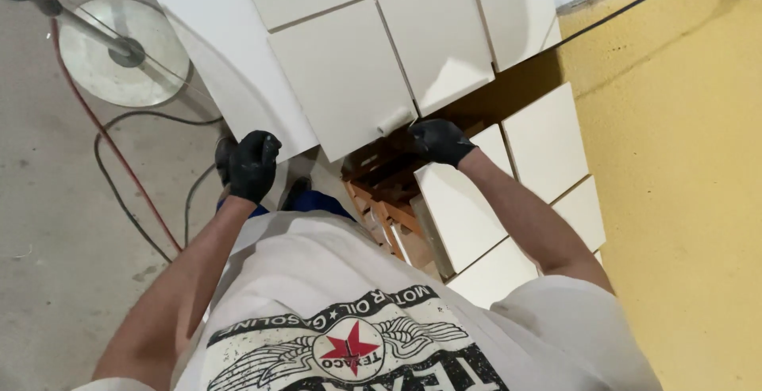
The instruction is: The person uses a small paint roller to apply white paint to the surface of several square panels arranged on a workbench. They systematically cover the panels, moving the roller back and forth to ensure even coverage.
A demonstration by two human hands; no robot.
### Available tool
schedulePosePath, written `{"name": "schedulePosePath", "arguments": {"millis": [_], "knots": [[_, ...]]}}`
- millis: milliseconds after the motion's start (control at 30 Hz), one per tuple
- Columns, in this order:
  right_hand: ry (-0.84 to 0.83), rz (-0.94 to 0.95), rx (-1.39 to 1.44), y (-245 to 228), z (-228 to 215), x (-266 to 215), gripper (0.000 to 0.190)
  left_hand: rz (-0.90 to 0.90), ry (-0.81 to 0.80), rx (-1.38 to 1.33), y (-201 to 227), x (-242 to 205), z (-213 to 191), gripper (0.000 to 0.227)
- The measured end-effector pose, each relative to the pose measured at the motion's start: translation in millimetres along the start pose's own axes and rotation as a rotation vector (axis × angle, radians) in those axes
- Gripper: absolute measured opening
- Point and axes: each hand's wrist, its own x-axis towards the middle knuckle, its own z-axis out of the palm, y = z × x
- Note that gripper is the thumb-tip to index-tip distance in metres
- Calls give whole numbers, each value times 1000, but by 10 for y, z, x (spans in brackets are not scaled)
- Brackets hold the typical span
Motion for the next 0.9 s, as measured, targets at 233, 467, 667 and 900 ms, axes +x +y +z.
{"name": "schedulePosePath", "arguments": {"millis": [233,467,667,900], "knots": [[-108,86,29,128,-385,-96,36,-93,-73,74,312,-86,32,30],[93,47,80,255,-318,1356,44,-295,21,-112,337,-115,-121,26],[221,53,147,177,-502,2469,47,-99,19,-1,309,161,-263,26],[37,40,-21,59,-534,873,50,-143,-72,13,-29,635,-201,18]]}}
